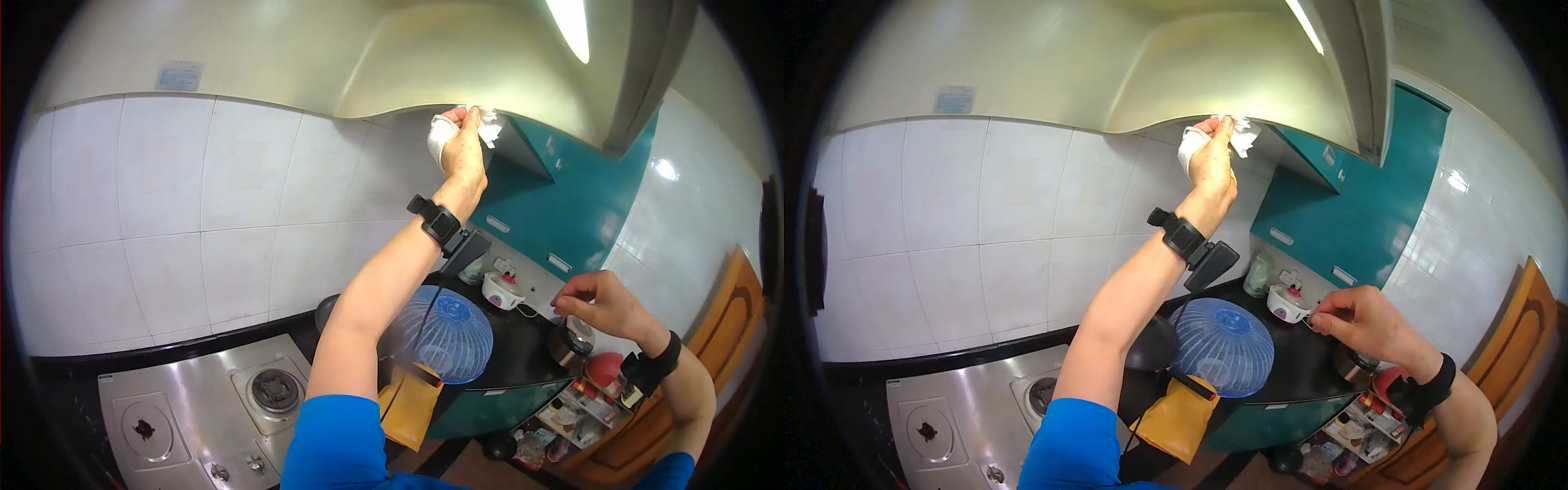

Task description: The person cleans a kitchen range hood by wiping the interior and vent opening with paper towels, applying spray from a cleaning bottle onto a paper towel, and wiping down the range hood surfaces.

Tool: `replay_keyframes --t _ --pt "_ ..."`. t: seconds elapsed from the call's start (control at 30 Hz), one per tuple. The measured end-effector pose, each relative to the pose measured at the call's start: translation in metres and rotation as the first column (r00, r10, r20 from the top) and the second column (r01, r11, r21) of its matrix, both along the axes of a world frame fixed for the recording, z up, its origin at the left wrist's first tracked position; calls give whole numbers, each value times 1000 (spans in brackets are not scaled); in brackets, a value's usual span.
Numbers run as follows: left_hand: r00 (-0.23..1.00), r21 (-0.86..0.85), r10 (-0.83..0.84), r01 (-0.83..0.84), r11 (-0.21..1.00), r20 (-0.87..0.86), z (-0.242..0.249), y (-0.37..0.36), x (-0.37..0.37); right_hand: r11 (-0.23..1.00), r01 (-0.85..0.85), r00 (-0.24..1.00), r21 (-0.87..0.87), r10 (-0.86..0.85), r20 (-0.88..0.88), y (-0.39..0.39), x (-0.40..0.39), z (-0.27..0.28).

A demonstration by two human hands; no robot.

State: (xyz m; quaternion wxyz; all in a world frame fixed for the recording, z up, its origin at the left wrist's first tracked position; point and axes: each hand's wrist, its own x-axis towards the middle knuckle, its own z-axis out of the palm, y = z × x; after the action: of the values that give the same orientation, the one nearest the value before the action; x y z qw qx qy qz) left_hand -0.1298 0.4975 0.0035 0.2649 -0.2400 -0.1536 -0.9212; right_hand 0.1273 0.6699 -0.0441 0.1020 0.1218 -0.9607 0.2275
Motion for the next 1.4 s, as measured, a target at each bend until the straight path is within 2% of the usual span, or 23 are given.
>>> replay_keyframes --t 0.07,0.1,0.2,0.23,0.27,0.33,0.37,0.43,0.57,0.6,0.73,0.77,0.93,1.0,1.07,1.13,1.2,1.33,1.4 --pt "999 69 29 -30 997 14 -4 -21 -41 988 4 1000 157 -1 -17 -8 -5 -3" --pt "998 137 53 -56 989 26 -8 -35 -63 987 -8 1000 159 11 -17 -8 -6 -5" --pt "974 -22 208 -207 978 87 -24 -74 -94 994 108 994 14 -108 1 11 -5 -15" --pt "964 -83 243 -235 968 105 -30 -83 -100 994 108 994 18 -108 9 19 -3 -16" --pt "964 -86 242 -234 969 110 -35 -89 -109 989 145 989 35 -145 -15 29 0 -17" --pt "936 -68 340 -335 940 87 -46 -103 -142 979 203 978 35 -200 -63 37 9 -18" --pt "946 -26 316 -315 949 73 -52 -116 -159 976 213 976 32 -211 -60 38 17 -18" --pt "922 -95 360 -349 932 144 -55 -133 -180 939 335 941 75 -329 -75 39 32 -17" --pt "906 -120 375 -357 926 199 -56 -159 -214 889 448 893 94 -439 -97 62 53 -23" --pt "902 -85 374 -364 927 215 -55 -163 -222 885 466 883 13 -465 -67 58 57 -24" --pt "907 -2 322 -334 942 272 -50 -172 -237 867 495 865 -49 -498 -68 54 60 -29" --pt "915 25 279 -299 954 290 -50 -174 -236 869 490 867 -66 -494 -60 53 58 -30" --pt "866 -21 340 -358 934 367 -41 -177 -204 883 454 887 -123 -460 -27 51 45 -32" --pt "865 -20 382 -398 917 325 -42 -187 -209 903 429 902 -4 -428 -62 62 34 -35" --pt "856 -28 427 -438 898 291 -43 -200 -207 923 384 922 10 -382 -61 53 19 -35" --pt "877 -12 402 -414 910 265 -42 -225 -194 944 328 944 27 -326 -54 40 3 -36" --pt "878 18 411 -428 904 245 -40 -252 -179 960 265 964 -94 -265 7 31 -16 -45" --pt "889 96 405 -432 897 215 -44 -299 -133 982 61 998 -177 -54 43 22 -65 -60" --pt "863 29 450 -468 883 231 -54 -321 -129 979 10 997 -203 5 77 -4 -84 -62"
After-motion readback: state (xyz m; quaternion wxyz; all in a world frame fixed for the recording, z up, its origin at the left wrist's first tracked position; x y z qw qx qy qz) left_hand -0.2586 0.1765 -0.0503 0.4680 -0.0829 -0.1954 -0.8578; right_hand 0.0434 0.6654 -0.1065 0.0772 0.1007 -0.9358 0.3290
